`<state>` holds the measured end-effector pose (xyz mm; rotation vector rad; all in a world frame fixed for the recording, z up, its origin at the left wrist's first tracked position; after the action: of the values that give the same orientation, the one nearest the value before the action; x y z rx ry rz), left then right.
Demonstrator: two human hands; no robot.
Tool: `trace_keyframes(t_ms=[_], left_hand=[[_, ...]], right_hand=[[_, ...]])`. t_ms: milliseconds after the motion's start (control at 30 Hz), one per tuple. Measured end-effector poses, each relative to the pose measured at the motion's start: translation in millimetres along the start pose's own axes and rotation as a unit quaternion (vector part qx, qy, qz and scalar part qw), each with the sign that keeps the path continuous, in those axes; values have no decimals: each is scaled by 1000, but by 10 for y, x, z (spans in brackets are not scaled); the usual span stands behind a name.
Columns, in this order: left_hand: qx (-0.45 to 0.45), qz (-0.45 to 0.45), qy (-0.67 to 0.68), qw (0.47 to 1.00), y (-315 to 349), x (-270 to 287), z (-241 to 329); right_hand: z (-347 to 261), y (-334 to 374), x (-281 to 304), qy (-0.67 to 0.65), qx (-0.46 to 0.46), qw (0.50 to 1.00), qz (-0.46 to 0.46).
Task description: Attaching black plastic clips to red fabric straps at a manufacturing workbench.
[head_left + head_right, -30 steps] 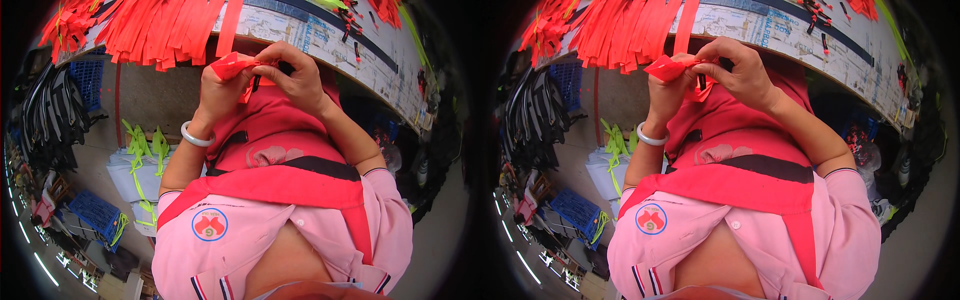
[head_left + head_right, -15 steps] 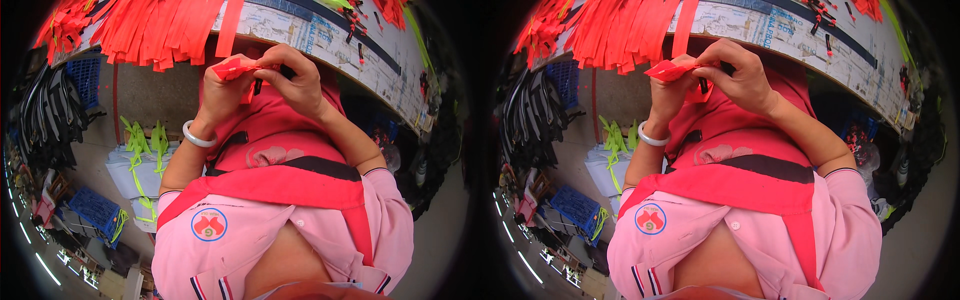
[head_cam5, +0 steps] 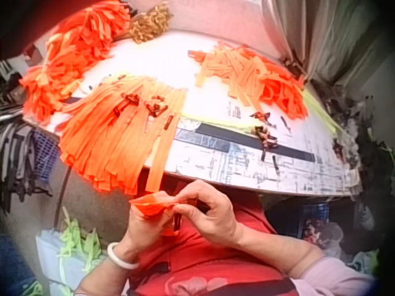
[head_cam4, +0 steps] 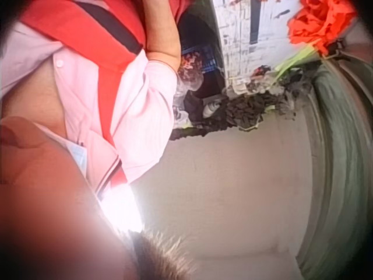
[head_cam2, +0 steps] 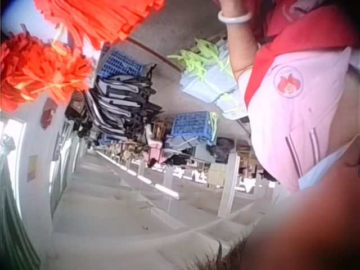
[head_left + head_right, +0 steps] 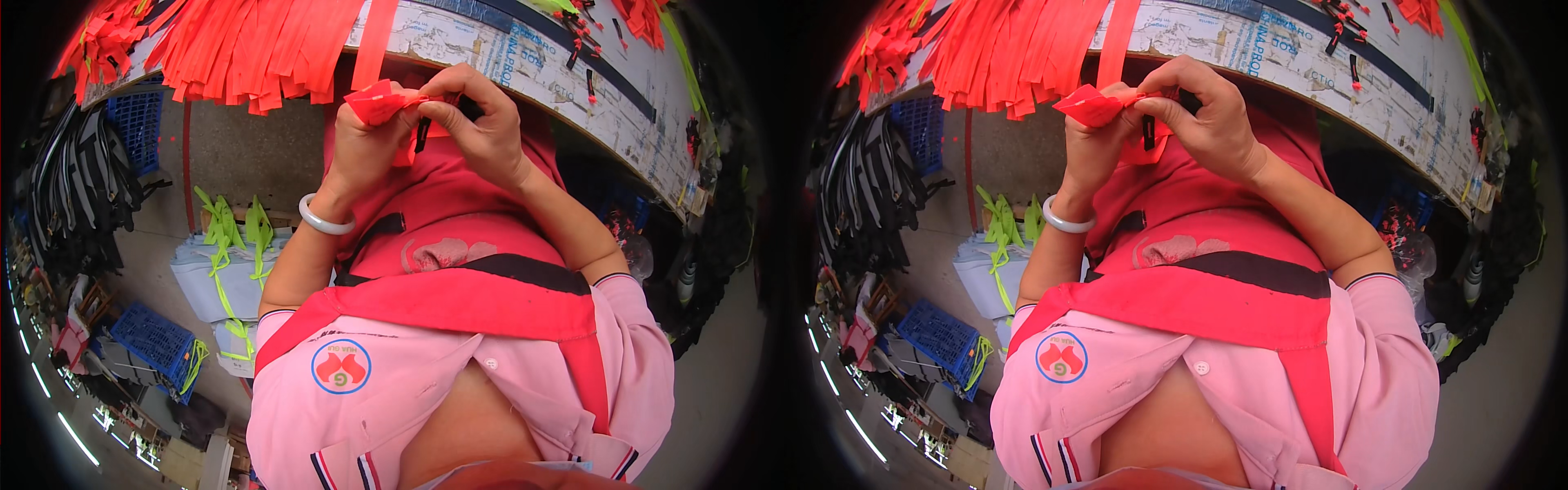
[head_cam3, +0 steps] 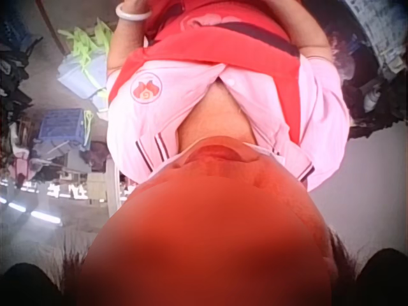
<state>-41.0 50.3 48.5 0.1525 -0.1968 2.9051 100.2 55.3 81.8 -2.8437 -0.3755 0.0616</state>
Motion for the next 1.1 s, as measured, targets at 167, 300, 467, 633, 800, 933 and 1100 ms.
trace_keyframes(t_ms=[167, 300, 467, 633, 800, 933, 1100], left_hand=[[41, -14, 56, 997, 34, -23, -13], [55, -28, 42, 997, 37, -24, -32], [65, -62, 17, 996, 64, 10, -133], [-7, -45, -16, 999, 44, 41, -20], [17, -46, 5, 999, 72, 50, -128], [-56, -16, -70, 996, 76, 45, 41], [-25, -7, -53, 998, 42, -6, 9]], right_hand=[[10, 14, -13, 3, 10, 1000, -4], [18, 39, -8, 16, -1, 1000, 0], [-39, 26, -50, 41, 29, 998, -29], [-68, 10, -76, 62, 24, 997, -50], [-38, 33, -92, 57, -6, 997, -42], [-43, 35, -107, 58, 4, 997, -55], [11, 57, -42, 41, -7, 999, -29]])
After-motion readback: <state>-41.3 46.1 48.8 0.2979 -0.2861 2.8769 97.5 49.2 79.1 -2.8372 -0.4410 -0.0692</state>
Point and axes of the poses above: each hand's wrist, its own y-axis away from the middle knuckle, its own x-axis out of the back of the hand, z = x × y, the point moved 6 cm from there along -y, towards the middle knuckle, and after that the axes turned 13 degrees about -y, right-handed, at the moved point
